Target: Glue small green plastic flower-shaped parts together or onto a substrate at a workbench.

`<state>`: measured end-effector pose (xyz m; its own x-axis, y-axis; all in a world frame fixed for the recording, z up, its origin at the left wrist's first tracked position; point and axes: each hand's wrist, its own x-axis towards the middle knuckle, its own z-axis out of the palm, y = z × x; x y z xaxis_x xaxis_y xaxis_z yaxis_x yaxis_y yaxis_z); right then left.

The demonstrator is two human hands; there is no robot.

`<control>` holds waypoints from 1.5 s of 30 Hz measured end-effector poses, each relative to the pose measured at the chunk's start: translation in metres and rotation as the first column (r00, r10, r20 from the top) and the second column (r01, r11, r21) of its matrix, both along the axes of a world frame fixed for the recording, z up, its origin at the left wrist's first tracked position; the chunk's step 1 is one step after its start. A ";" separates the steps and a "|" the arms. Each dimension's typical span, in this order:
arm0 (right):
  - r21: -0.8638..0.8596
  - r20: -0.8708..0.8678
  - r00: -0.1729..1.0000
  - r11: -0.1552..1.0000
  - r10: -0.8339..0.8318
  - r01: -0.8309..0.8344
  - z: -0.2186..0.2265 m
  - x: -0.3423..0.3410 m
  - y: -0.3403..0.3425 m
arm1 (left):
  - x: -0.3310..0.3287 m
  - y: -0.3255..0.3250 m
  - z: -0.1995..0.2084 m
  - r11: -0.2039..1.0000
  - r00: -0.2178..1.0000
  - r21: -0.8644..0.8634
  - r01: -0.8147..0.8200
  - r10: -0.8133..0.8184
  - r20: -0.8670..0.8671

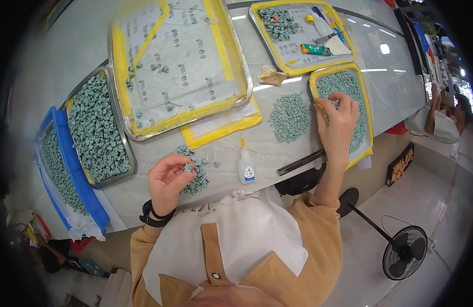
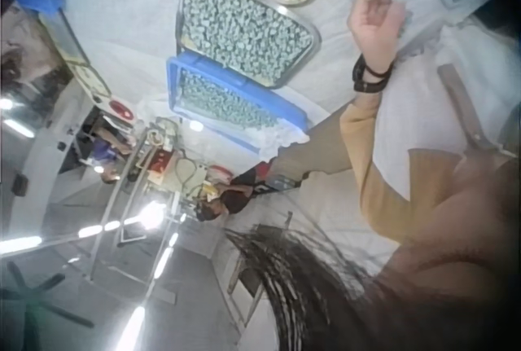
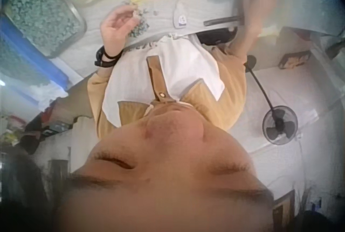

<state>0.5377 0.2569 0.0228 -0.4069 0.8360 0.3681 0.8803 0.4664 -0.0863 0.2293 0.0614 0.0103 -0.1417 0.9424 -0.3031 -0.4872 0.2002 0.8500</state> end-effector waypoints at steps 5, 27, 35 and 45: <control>-0.126 0.097 0.986 0.985 0.133 -0.120 0.004 -0.004 0.013 | -0.002 0.000 0.003 1.000 1.000 0.003 0.018 -0.018 -0.018; -0.083 -0.472 0.663 0.720 0.581 -0.689 0.024 -0.085 -0.065 | 0.000 -0.001 -0.005 0.969 0.968 0.006 0.249 -0.248 -0.022; -0.111 -0.472 0.643 0.682 0.604 -0.723 0.002 -0.112 -0.077 | 0.007 -0.002 -0.010 0.921 0.910 -0.018 0.389 -0.387 -0.146; -0.170 -0.541 0.578 0.593 0.611 -0.787 -0.004 -0.119 -0.082 | 0.004 -0.003 -0.009 0.923 0.917 -0.066 0.380 -0.385 -0.105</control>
